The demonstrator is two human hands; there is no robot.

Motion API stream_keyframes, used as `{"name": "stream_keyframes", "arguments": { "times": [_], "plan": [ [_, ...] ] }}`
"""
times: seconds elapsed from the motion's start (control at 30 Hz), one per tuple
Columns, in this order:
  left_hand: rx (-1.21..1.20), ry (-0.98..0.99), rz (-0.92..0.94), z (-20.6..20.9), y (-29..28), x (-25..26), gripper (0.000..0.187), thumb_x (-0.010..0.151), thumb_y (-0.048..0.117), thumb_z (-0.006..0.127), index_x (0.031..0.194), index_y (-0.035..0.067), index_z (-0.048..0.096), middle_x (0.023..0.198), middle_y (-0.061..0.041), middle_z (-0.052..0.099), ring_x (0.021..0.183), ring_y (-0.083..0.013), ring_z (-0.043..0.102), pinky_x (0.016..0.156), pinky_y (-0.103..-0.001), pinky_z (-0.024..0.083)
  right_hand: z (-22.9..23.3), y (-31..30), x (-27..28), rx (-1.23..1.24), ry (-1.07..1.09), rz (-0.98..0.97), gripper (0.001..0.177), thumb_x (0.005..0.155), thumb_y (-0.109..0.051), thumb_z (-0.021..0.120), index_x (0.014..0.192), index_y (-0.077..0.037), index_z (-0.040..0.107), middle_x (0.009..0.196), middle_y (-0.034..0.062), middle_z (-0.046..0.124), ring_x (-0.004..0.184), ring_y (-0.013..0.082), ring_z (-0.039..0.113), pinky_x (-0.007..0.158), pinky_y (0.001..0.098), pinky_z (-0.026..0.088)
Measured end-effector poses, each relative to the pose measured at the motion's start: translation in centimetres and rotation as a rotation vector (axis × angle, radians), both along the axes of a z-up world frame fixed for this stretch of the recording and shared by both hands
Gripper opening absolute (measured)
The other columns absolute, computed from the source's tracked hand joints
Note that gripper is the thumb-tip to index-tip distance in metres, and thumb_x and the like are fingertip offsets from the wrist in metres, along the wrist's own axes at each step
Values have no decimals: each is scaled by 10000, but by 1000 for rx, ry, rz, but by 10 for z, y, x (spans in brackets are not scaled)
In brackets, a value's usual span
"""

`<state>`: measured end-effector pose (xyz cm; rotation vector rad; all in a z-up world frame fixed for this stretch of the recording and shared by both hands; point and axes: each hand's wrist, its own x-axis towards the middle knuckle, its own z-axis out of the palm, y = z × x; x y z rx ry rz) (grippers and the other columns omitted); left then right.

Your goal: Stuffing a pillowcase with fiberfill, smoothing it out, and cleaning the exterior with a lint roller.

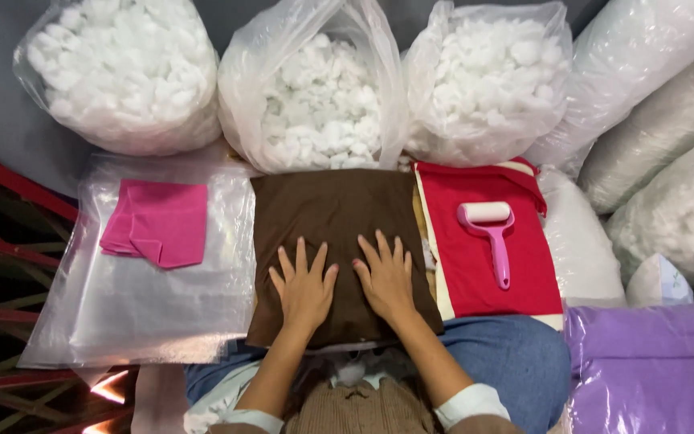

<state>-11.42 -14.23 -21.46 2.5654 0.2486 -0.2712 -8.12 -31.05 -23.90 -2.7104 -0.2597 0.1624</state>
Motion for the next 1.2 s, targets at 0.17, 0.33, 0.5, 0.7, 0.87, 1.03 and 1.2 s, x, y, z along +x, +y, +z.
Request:
{"name": "stream_keyframes", "arguments": {
  "times": [0.17, 0.33, 0.5, 0.7, 0.87, 1.03, 1.2],
  "plan": [
    [140, -37, -100, -57, 5, 25, 582, 1055, 569, 313, 1599, 362, 323, 1727, -62, 122, 1576, -392, 32, 1218, -663, 29, -39, 5, 35, -191, -33, 60, 582, 1061, -571, 332, 1597, -343, 330, 1673, 116, 262, 1525, 445, 210, 1171, 713, 185],
    [46, 72, -158, -43, 24, 7, 594, 1054, 600, 288, 1587, 348, 361, 1725, -65, 136, 1579, -382, 64, 1225, -657, 38, -14, -2, 26, -200, 146, 102, 610, 1056, -581, 344, 1617, -344, 307, 1689, 125, 240, 1539, 436, 202, 1170, 720, 174],
    [-728, -292, 251, -40, 43, -106, 276, 931, 178, 628, 710, 14, 653, 720, -17, 562, 618, -131, 462, 598, -267, 399, 28, -16, -68, 181, -214, 456, 594, 826, -394, 759, 1353, -151, 634, 1504, 150, 481, 1415, 406, 400, 1159, 551, 282],
    [-1779, 699, 1043, -164, 28, -154, 255, 937, -13, 572, 1185, -29, 514, 1157, -313, 520, 1082, -521, 606, 963, -527, 534, -17, -3, -83, -68, -398, 685, 505, 815, -219, 718, 1314, -165, 661, 1484, 162, 491, 1373, 461, 412, 1110, 634, 313],
    [-1820, 518, 982, -177, 2, -131, 306, 964, 56, 599, 1222, -26, 457, 1290, -285, 486, 1177, -440, 549, 950, -467, 499, -19, -5, -84, -28, -362, 670, 349, 834, -191, 696, 1177, -141, 738, 1392, 120, 584, 1311, 409, 503, 1089, 559, 382],
    [-1553, 432, 1047, -182, -1, -121, 324, 997, 207, 639, 1238, -6, 605, 1112, -140, 575, 926, -268, 593, 825, -392, 530, 0, -9, -89, 117, -184, 571, 265, 888, -196, 665, 1126, -132, 760, 1294, 65, 686, 1245, 323, 596, 1007, 413, 479],
    [-1667, 336, 1030, -214, -1, -106, 415, 982, 35, 372, 1333, -105, 543, 1357, -232, 588, 1038, -337, 551, 975, -434, 491, -21, -7, -90, 68, -316, 599, 244, 874, -184, 692, 1090, -101, 769, 1251, 109, 682, 1190, 355, 621, 966, 420, 501]
  ]
}}
